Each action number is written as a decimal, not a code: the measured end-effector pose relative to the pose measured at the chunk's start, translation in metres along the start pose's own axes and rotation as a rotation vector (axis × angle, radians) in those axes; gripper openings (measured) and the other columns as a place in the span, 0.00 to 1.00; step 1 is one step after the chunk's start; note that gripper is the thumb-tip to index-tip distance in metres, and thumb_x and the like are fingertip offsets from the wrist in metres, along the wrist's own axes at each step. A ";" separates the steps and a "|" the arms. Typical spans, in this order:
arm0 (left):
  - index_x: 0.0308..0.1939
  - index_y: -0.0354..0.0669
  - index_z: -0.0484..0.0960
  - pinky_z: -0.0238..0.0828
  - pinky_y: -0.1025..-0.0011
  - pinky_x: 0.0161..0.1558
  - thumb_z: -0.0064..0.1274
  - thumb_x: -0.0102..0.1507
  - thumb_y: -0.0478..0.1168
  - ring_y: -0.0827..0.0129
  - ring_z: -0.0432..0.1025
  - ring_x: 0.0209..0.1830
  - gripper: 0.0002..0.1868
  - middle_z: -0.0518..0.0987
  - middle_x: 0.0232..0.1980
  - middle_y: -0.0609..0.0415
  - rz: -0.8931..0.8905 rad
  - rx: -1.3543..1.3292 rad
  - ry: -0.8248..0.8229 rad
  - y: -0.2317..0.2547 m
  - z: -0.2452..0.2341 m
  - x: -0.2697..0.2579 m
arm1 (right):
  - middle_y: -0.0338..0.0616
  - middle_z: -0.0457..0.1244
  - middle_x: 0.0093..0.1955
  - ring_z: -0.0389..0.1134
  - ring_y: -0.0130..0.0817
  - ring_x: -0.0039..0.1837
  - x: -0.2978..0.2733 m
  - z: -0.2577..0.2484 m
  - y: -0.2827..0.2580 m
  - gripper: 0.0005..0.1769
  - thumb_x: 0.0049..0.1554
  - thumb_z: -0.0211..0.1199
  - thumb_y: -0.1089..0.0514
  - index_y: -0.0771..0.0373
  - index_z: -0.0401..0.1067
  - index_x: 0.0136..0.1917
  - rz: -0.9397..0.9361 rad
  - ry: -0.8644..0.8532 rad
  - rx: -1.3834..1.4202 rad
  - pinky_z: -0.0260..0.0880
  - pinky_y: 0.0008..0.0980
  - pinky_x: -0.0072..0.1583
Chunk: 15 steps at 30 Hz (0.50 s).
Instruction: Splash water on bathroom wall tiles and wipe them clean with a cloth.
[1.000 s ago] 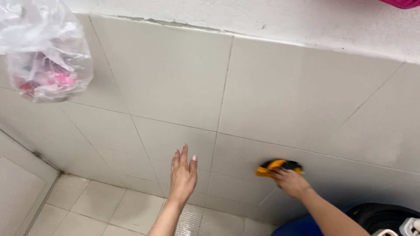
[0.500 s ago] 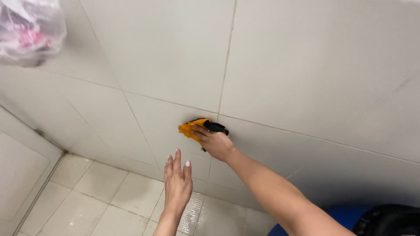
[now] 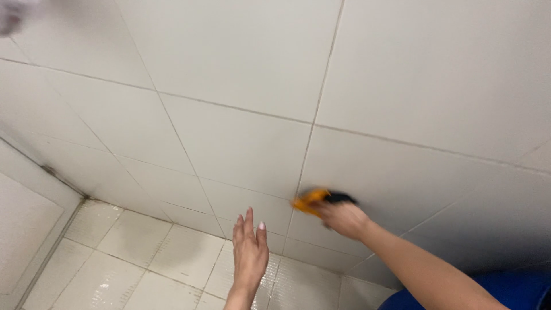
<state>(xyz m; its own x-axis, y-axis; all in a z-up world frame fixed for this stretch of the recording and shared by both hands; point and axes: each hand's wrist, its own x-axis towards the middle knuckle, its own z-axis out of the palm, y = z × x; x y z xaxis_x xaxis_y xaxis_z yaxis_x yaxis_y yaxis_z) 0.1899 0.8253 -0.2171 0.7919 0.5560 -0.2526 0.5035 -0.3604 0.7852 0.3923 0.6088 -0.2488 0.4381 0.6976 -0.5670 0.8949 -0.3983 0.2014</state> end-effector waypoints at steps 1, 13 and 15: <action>0.80 0.55 0.51 0.40 0.51 0.77 0.31 0.71 0.58 0.46 0.38 0.83 0.34 0.47 0.82 0.42 0.002 0.001 -0.005 0.001 -0.002 0.001 | 0.33 0.47 0.85 0.62 0.32 0.72 0.013 -0.013 -0.004 0.18 0.67 0.51 0.56 0.53 0.73 0.68 0.004 -0.002 0.004 0.72 0.35 0.62; 0.80 0.58 0.49 0.39 0.51 0.77 0.29 0.71 0.59 0.48 0.36 0.84 0.34 0.45 0.83 0.45 0.117 0.070 -0.018 -0.065 0.026 0.050 | 0.38 0.59 0.73 0.62 0.35 0.72 0.081 0.126 -0.047 0.22 0.62 0.52 0.59 0.56 0.66 0.69 0.002 0.369 0.029 0.71 0.34 0.62; 0.80 0.59 0.48 0.38 0.50 0.76 0.29 0.70 0.58 0.48 0.35 0.83 0.34 0.44 0.83 0.45 0.128 0.125 -0.029 -0.076 0.034 0.058 | 0.38 0.60 0.70 0.63 0.35 0.70 0.084 0.145 -0.047 0.23 0.60 0.55 0.61 0.55 0.65 0.69 0.032 0.397 0.007 0.72 0.35 0.58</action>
